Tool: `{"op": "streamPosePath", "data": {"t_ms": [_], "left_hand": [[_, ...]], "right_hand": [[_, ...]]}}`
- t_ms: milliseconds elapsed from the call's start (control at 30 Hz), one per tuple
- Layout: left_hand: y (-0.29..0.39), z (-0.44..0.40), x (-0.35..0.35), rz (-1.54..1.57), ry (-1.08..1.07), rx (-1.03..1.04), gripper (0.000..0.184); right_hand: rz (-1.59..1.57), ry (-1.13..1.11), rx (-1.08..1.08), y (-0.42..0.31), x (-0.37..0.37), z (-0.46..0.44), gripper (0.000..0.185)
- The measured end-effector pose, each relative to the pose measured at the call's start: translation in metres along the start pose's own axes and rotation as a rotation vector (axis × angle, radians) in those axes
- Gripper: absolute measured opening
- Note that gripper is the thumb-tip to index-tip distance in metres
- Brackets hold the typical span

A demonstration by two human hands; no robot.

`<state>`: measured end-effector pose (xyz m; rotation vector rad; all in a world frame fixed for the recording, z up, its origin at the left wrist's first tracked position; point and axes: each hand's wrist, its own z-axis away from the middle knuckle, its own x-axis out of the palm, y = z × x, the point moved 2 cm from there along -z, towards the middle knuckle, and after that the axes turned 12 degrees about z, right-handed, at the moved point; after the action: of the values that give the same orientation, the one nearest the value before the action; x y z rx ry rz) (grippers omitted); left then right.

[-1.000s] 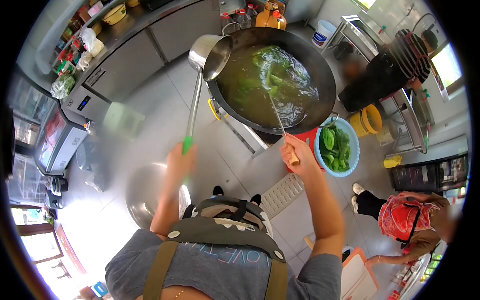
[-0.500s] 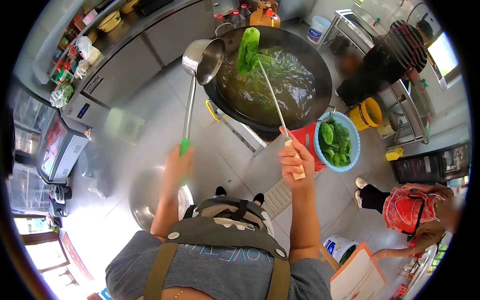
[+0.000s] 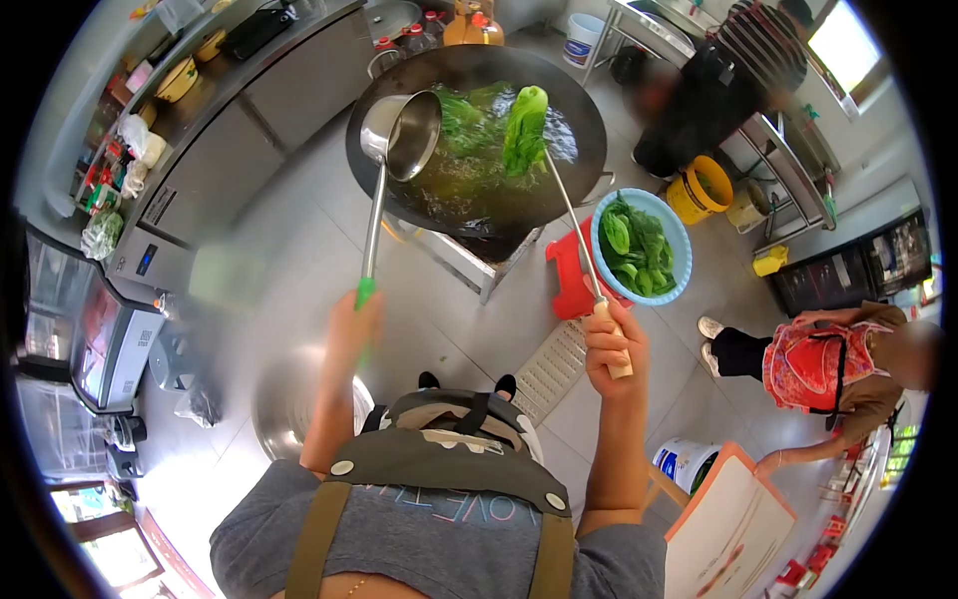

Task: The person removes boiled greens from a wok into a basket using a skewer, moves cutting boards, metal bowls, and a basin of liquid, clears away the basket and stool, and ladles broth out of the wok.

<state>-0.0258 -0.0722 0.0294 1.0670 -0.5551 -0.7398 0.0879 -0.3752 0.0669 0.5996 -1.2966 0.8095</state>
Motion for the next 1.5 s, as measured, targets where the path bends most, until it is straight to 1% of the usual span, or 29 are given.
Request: {"op": "streamPosePath", "data": {"t_ms": [67,200,333,400,433,533,600,633,733,800,833,867,933,967,1033,1100,1133,1200,1233,1333,1433,1500], "left_hand": [[-0.004,0.001,0.005,0.006,-0.006,-0.002,0.022],[-0.01,0.001,0.018,-0.016,-0.021,0.002,0.022],[0.0,0.006,0.034,-0.129,0.005,0.001,0.022],[0.0,0.007,0.039,-0.136,0.003,0.007,0.021],[-0.004,0.006,0.04,-0.136,-0.018,0.06,0.021],[-0.014,0.0,0.041,-0.139,-0.067,0.174,0.021],[-0.014,0.0,0.044,-0.137,-0.076,0.183,0.021],[-0.015,-0.001,0.045,-0.133,-0.079,0.187,0.021],[-0.018,0.0,0.047,-0.113,-0.084,0.189,0.021],[-0.01,0.002,0.048,-0.116,-0.075,0.184,0.021],[-0.008,0.003,0.048,-0.122,-0.059,0.181,0.021],[-0.007,0.004,0.048,-0.142,-0.026,0.171,0.021],[-0.01,0.005,0.048,-0.156,-0.004,0.161,0.021],[-0.012,0.001,0.046,-0.147,0.0,0.171,0.021],[-0.004,0.003,0.042,-0.178,0.06,0.164,0.022],[0.009,0.007,0.046,-0.248,0.133,0.112,0.022],[0.008,0.005,0.04,-0.182,0.124,0.084,0.022],[0.001,-0.002,0.031,-0.052,0.087,0.027,0.023],[0.002,-0.003,0.027,-0.043,0.098,0.022,0.022],[0.005,-0.005,0.012,-0.016,0.13,0.015,0.022],[0.012,-0.001,-0.002,-0.014,0.156,0.014,0.022],[0.018,0.001,-0.011,-0.028,0.167,0.005,0.023]], "right_hand": [[0.005,-0.027,-0.049,-0.008,0.004,0.019,0.044],[0.086,-0.007,-0.186,-0.027,0.018,0.06,0.045],[0.228,-0.022,-0.298,-0.051,0.02,0.098,0.047],[0.328,0.065,-0.353,-0.066,0.011,0.115,0.047],[0.376,0.11,-0.379,-0.071,0.006,0.12,0.047],[0.899,0.722,-0.514,-0.087,-0.025,0.124,0.048],[1.173,0.919,-0.464,-0.103,-0.077,0.117,0.048],[1.311,1.016,-0.43,-0.109,-0.104,0.113,0.048],[1.834,1.38,-0.098,-0.116,-0.152,0.106,0.048],[2.363,1.245,-0.621,-0.124,-0.192,0.111,0.047],[2.598,1.12,-0.907,-0.119,-0.191,0.111,0.046],[2.578,1.181,-0.843,-0.119,-0.195,0.114,0.046],[2.533,1.299,-0.722,-0.109,-0.151,0.113,0.046],[2.39,1.291,-0.698,-0.107,-0.137,0.111,0.046],[2.122,1.219,-0.632,-0.1,-0.111,0.096,0.046],[1.893,1.083,-0.575,-0.083,-0.072,0.073,0.046],[1.781,1.031,-0.539,-0.074,-0.057,0.065,0.045],[1.656,0.864,-0.451,-0.063,-0.031,0.042,0.045],[1.591,0.781,-0.409,-0.059,-0.023,0.026,0.045],[1.639,0.749,-0.19,-0.05,-0.014,-0.019,0.046],[1.746,0.732,-0.08,-0.042,-0.031,-0.062,0.047],[1.716,0.738,0.021,-0.029,-0.031,-0.081,0.048]]}}
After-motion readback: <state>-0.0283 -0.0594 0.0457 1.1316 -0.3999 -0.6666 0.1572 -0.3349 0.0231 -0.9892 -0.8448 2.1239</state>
